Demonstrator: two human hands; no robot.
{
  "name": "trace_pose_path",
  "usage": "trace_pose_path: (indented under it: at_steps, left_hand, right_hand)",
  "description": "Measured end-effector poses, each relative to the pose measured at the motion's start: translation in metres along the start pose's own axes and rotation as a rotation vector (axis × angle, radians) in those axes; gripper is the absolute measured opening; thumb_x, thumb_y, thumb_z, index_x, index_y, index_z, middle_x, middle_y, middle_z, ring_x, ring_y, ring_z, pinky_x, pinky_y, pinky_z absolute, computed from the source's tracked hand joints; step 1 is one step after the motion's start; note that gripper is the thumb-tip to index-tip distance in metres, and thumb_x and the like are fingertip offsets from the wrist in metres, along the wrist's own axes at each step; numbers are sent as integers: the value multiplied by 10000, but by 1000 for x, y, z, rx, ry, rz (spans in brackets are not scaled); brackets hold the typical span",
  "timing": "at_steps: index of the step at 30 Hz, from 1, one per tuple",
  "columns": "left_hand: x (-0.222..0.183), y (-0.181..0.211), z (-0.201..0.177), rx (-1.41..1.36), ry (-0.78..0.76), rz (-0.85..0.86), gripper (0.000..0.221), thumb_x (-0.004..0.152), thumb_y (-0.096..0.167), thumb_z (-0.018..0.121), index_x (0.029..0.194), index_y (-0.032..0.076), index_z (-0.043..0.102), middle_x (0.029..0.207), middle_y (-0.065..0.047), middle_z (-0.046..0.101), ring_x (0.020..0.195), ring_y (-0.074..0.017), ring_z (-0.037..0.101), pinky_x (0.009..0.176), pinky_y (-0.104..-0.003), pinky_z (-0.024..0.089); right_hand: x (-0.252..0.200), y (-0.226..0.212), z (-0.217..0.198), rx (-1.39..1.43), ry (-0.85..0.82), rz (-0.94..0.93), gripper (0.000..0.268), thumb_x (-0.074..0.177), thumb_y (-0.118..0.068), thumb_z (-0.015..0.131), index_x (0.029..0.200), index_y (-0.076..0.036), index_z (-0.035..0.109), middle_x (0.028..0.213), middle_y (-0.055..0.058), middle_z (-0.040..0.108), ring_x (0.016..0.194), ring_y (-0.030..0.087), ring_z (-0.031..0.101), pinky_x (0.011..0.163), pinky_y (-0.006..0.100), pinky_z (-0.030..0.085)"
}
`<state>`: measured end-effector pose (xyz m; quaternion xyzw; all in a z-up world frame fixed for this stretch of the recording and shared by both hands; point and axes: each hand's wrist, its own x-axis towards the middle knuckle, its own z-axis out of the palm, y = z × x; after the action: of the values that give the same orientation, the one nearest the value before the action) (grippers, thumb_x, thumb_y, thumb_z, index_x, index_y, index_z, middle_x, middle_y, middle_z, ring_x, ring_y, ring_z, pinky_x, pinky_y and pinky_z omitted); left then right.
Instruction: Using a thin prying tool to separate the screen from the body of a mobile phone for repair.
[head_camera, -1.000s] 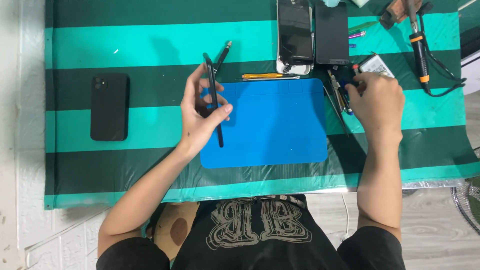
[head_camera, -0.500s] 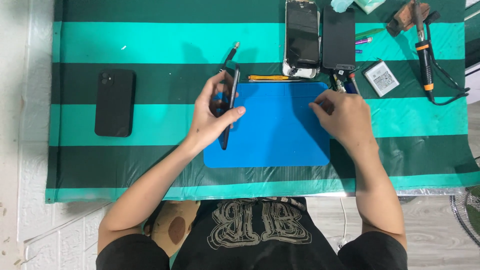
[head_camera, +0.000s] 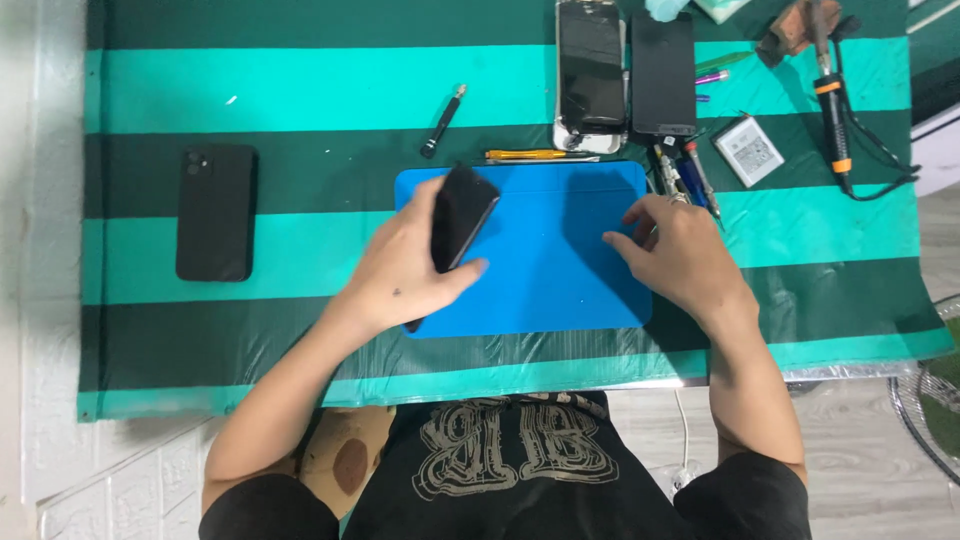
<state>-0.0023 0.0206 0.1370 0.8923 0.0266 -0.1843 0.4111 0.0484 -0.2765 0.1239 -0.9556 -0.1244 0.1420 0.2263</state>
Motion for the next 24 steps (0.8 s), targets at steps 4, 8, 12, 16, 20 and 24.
trace_pose_path:
  at_steps: [4,8,12,16,20,24]
  left_hand:
    - [-7,-17,-10,247,84,-102,868,720,346,796,1444,55,415,1253,-223,577,1104,-514,651,876,-608,561]
    - [-17,-28,-8,261,114,-164,820,753,348,779,1407,29,401,1194,-215,555,1105,-485,655,864,-560,591]
    - [-34,-21,-12,60,61,-63,716,775,179,735,1374,-32,403,1085,-264,624,1069,-523,657,831,-609,577]
    - [-38,-36,-10,19,134,18,667,779,125,750,1330,-25,406,984,-247,654,986,-491,674,766,-579,597]
    - [-36,-55,-7,-166,169,27,579,783,105,732,1249,26,398,916,-207,621,927,-458,677,702,-547,572]
    - [-29,-69,-13,-205,130,31,573,774,90,715,1250,33,401,947,-221,606,954,-460,666,724,-559,553]
  right_hand:
    - [-14,25,22,-47,135,-9,272,881,-138,817,1067,44,738,905,230,723,746,348,758,579,408,609]
    - [-23,26,29,0,244,-10,364,883,-138,840,1159,58,705,969,239,670,866,383,728,655,404,636]
    - [-19,36,32,440,264,29,422,905,36,795,1300,65,650,934,248,672,873,347,711,731,416,632]
    - [-11,38,21,440,237,78,529,926,37,782,1390,143,549,956,303,678,892,411,705,724,479,617]
    - [-7,42,18,569,132,230,560,901,-28,804,1391,111,572,985,252,669,847,290,685,639,400,612]
    - [-5,46,19,630,-34,225,358,963,-3,692,1308,69,633,1080,335,669,1047,456,699,787,592,604]
